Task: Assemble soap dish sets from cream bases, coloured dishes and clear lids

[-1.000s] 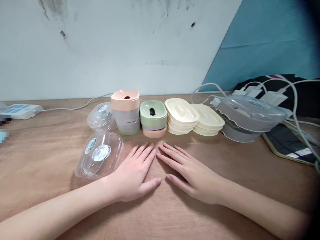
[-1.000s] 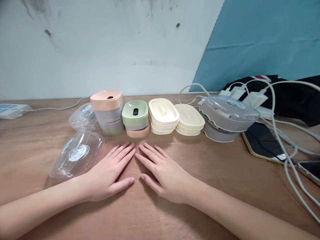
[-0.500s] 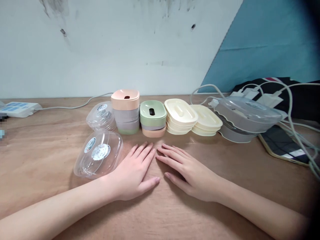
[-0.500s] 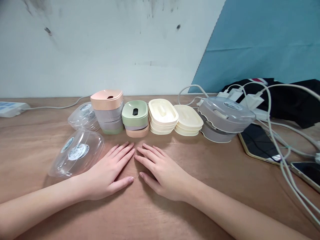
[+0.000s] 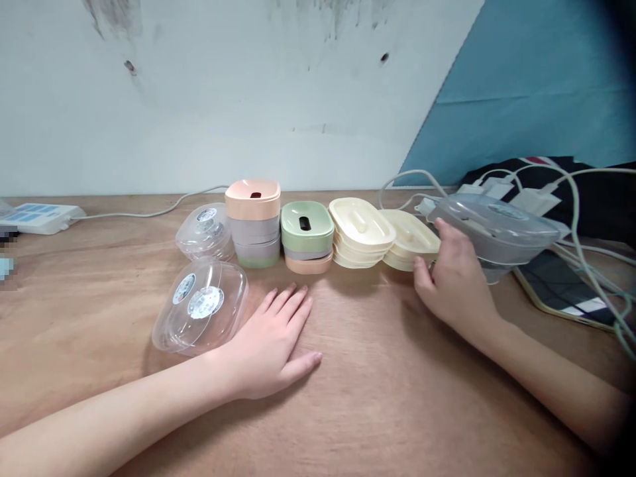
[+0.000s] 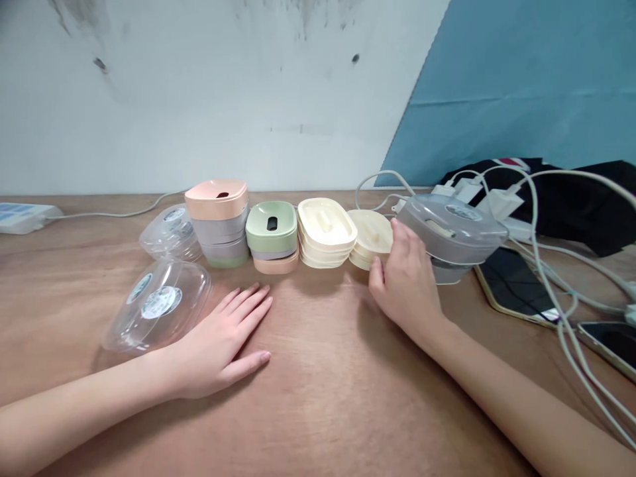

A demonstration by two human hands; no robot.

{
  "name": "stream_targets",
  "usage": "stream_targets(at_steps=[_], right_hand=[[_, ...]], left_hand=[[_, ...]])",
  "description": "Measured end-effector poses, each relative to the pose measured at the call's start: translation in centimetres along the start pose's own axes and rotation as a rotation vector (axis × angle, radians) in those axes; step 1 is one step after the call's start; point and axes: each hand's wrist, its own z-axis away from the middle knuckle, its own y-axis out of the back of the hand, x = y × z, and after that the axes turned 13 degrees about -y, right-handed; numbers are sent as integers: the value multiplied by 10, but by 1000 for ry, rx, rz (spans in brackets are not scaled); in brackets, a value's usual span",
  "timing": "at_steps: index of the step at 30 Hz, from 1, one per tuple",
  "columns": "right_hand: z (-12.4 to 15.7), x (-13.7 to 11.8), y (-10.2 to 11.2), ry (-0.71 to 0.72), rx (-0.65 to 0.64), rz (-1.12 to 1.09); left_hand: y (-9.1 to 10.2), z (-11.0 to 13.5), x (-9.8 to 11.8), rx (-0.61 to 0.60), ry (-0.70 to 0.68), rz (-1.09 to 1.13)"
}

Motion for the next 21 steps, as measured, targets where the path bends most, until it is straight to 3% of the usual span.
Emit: stream_targets(at_steps=[4, 9, 16, 21], right_hand=[[0, 9, -8, 16, -133, 56], [-5, 15, -9, 34, -172, 14], [-10, 20, -11, -17, -123, -67], [-14, 18, -3, -111, -45, -101]], left_hand=[[1, 0, 1, 1, -2, 7], [0, 0, 1, 5, -4, 5], [-4, 0, -1, 59, -15, 31], [-2, 0, 0, 30, -7, 23]])
